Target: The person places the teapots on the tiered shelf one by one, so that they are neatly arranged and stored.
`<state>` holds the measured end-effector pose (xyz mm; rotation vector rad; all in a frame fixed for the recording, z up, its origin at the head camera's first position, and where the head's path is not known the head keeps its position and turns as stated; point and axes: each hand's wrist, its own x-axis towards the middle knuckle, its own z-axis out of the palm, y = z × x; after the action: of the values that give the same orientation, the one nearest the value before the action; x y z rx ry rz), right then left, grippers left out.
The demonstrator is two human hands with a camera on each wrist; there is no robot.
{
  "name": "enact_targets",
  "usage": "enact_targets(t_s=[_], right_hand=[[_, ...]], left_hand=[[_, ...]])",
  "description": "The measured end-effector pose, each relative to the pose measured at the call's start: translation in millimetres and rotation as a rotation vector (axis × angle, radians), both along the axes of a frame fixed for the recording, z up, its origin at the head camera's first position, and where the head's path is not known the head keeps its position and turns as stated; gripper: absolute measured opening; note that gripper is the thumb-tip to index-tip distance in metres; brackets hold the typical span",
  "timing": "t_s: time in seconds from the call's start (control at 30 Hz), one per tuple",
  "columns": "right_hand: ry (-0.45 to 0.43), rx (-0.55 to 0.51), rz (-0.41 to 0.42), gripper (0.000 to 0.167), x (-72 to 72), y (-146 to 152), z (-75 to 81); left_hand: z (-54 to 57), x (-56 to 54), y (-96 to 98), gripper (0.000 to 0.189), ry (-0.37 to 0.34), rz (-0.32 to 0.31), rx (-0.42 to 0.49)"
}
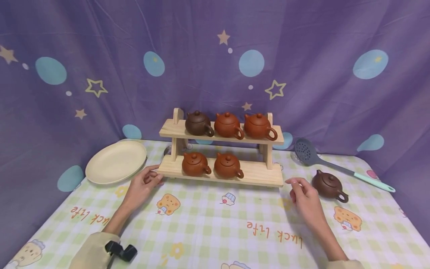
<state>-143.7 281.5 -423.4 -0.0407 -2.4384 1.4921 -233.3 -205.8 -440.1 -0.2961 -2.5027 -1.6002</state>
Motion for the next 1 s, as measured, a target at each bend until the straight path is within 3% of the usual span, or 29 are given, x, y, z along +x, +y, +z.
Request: enact_targets(t_s=[0.37,0.6,1.0], right_hand=[[-0.052,0.031,-0.098,0.048,19.0,43.0,-6.2],[-0.055,-0.006,-0.153,0.033,33.5,75.5,-11.6],[-0.070,-0.040,-0.355,0.029,43.3,103.9,-19.6]], left_hand=[[-1.8,0.6,-0.8,0.045,-0.003,0.006,-0.003],[-1.7,1.7,-1.2,0.046,-0.005,0.011,-0.008],[-1.6,0.0,-1.1,0.045,0.010,0.000,0.005]])
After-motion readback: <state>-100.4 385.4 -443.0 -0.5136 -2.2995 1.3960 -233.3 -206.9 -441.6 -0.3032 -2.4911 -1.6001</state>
